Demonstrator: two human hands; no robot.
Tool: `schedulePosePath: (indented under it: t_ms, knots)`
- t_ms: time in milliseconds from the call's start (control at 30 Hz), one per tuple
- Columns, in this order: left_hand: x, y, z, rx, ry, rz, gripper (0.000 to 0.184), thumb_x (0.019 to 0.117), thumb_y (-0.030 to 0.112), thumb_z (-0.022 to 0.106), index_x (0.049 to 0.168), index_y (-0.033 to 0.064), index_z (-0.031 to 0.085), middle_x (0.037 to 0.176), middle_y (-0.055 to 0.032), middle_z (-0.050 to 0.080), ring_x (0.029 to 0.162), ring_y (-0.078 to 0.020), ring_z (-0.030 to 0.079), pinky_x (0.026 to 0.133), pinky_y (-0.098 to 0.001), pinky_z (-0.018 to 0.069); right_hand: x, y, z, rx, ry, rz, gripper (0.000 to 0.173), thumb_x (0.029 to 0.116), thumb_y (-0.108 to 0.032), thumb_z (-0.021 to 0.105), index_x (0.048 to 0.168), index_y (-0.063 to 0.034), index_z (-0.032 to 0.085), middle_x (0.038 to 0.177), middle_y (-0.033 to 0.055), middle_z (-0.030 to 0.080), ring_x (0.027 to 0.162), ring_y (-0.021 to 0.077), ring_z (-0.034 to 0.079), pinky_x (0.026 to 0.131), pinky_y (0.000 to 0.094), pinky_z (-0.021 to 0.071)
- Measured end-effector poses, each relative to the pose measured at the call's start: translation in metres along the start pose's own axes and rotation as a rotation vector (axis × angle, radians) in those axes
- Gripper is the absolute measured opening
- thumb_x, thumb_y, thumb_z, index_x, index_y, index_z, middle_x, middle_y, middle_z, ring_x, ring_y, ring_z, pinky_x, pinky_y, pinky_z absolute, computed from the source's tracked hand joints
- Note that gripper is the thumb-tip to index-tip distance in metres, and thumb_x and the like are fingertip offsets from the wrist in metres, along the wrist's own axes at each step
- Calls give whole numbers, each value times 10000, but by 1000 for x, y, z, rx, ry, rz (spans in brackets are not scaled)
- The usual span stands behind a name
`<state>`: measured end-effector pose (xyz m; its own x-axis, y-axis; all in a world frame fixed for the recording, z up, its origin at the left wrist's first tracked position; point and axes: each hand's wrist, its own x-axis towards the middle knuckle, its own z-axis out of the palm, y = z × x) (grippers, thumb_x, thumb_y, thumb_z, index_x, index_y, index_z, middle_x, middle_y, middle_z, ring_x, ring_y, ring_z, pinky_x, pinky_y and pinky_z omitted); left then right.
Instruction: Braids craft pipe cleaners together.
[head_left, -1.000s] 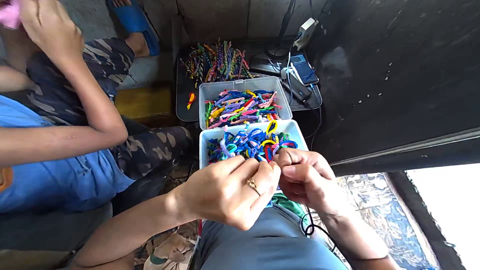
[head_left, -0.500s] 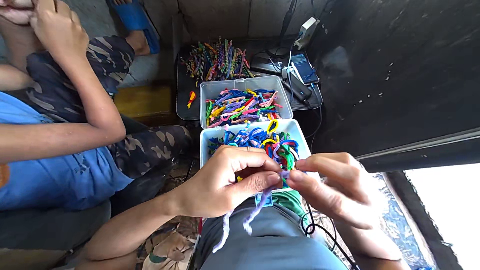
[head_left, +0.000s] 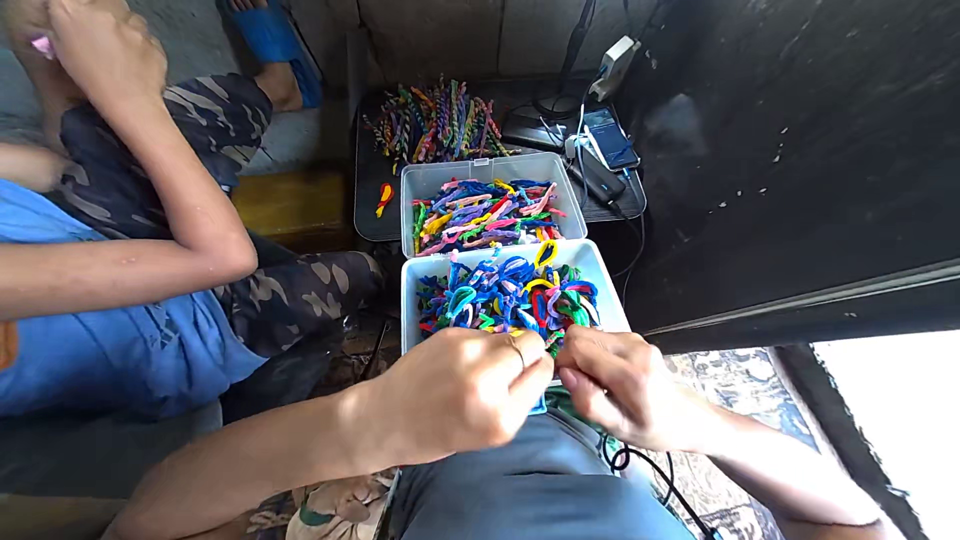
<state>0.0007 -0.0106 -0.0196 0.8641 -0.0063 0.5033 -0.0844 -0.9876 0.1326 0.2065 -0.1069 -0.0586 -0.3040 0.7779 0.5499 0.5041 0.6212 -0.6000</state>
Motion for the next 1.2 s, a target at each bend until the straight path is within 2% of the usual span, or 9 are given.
schedulePosePath:
  t_ms: [100,200,400,500,733,867,967,1067,1200]
  knots:
    - [3,9,0,346,22,135,205,991,-73,466,1004,-64,671,829,-148,662,638,-227,575,543,-308,433,-1,-5,-3,802,-64,449,287,1041,-160,405,771,-173,500,633,-128,443,501,-97,410,449,70,343]
    - [4,5,3,341,66,115,182,1006,-53,472,1008,-64,654,819,-146,644,627,-216,559,537,-297,422,1,-7,-4,1253,-77,611,300,1055,-202,421,785,-234,546,670,-171,467,506,-100,435,438,72,376]
    - [0,-7,-4,-598,23,-295,245,1041,163,570,954,-18,712,820,-46,656,740,26,577,681,-72,457,1,-2,-14,629,-50,212,251,1076,-297,536,990,-65,580,839,-60,574,740,-93,542,658,75,463]
    - [2,-12,-11,-1138,-104,-386,172,1031,130,596,992,-11,687,816,53,630,690,122,515,604,-36,420,10,-4,-21,450,-32,-12,295,1017,-284,654,1143,-21,607,977,29,626,888,-31,596,769,93,499]
    - [11,-9,-10,-1623,-381,-261,111,1018,55,585,978,-15,662,808,51,650,610,134,490,537,-35,393,22,-23,-29,367,9,-383,35,968,-44,686,978,-20,710,874,96,636,861,143,610,776,221,490]
    - [15,-5,-15,-1365,-237,-134,178,1032,74,578,950,-61,658,843,-28,622,703,78,518,623,-57,426,17,-39,-30,137,93,-381,71,987,-86,652,940,-39,628,790,63,477,730,153,497,691,225,447]
    - [12,8,-16,-702,65,-103,244,1058,129,548,919,-39,657,820,-105,610,760,-45,570,688,-106,449,13,-36,-20,-22,212,-287,123,1030,-146,600,954,-50,593,785,66,467,698,141,506,691,208,469]
    - [7,22,1,33,242,-131,160,1045,54,516,998,-25,647,806,-132,608,669,-172,576,584,-216,458,14,-19,-11,-95,293,-202,140,1036,-162,589,960,-44,593,807,58,503,713,88,519,680,165,449]
    - [3,19,12,78,278,-234,186,1059,88,522,975,-14,653,795,-130,632,662,-151,594,586,-198,461,18,-9,0,29,339,-74,153,1035,-158,595,950,-31,598,800,34,525,719,8,505,677,107,418]
